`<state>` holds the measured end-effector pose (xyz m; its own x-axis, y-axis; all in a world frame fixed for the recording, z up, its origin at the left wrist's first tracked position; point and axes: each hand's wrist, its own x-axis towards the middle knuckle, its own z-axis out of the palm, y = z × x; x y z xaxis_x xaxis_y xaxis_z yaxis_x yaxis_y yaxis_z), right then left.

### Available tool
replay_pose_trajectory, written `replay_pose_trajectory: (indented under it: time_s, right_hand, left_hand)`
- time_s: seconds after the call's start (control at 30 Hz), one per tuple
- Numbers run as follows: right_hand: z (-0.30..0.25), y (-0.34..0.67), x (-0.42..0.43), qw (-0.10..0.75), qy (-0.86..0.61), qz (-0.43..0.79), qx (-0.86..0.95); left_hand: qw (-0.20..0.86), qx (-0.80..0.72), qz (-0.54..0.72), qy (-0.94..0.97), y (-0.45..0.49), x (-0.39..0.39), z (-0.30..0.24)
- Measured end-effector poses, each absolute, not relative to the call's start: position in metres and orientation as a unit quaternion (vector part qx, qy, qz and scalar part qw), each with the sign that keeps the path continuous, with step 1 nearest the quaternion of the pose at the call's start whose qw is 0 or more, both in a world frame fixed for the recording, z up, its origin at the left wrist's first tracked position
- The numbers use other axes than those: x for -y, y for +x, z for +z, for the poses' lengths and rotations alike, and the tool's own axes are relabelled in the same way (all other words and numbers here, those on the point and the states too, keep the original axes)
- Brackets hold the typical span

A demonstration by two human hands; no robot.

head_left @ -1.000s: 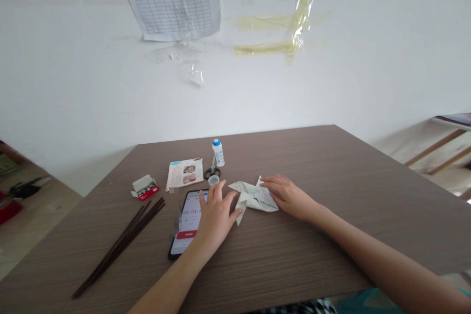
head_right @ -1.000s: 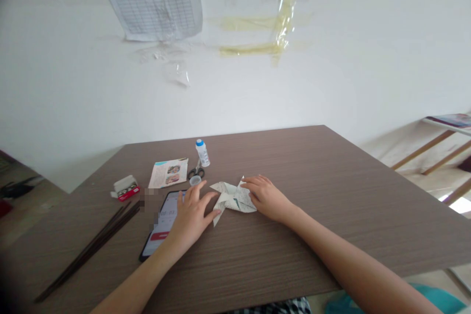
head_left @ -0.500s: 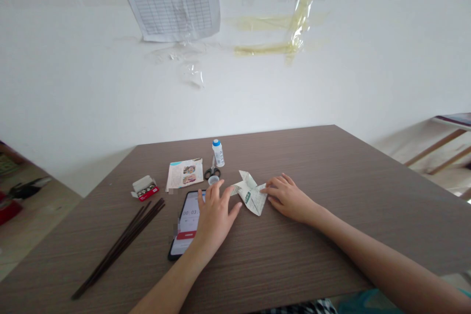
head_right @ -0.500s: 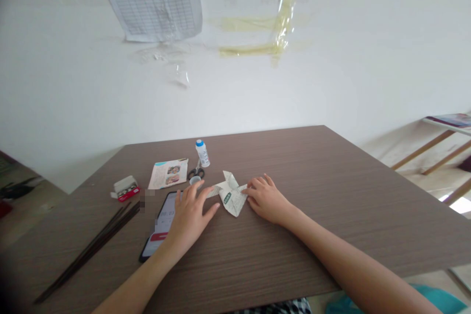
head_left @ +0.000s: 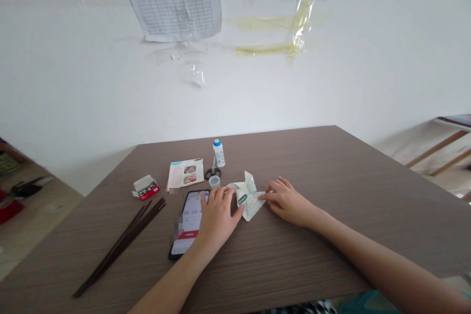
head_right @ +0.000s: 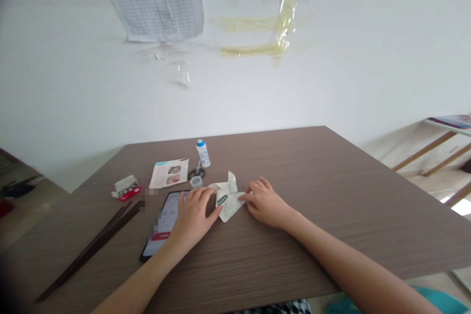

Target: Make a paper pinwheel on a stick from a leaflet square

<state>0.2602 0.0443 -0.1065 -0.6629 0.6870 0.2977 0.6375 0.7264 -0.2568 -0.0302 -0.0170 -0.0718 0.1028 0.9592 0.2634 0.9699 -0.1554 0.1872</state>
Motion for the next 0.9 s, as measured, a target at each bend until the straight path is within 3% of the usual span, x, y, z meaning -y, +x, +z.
replay_pose_trajectory:
  time_s: [0.2,0.53,0.9]
  right_hand:
    - [-0.099,0.259,-0.044,0.183,-0.378,0.110,0.901]
    - [-0.082,0.261,-0.091,0.257,-0.426,0.141,0.856]
    - [-0.053,0.176,-0.177,0.359,-0.447,0.305,0.761]
  left_hand:
    - [-0.018,0.648,-0.126,-0.751,-0.030,0.019,-0.060]
    - [-0.032,0.637,-0.126,-0.760,-0.030,0.022,-0.057]
    - [-0.036,0.645,-0.119,-0.754,-0.036,0.020,-0.056]
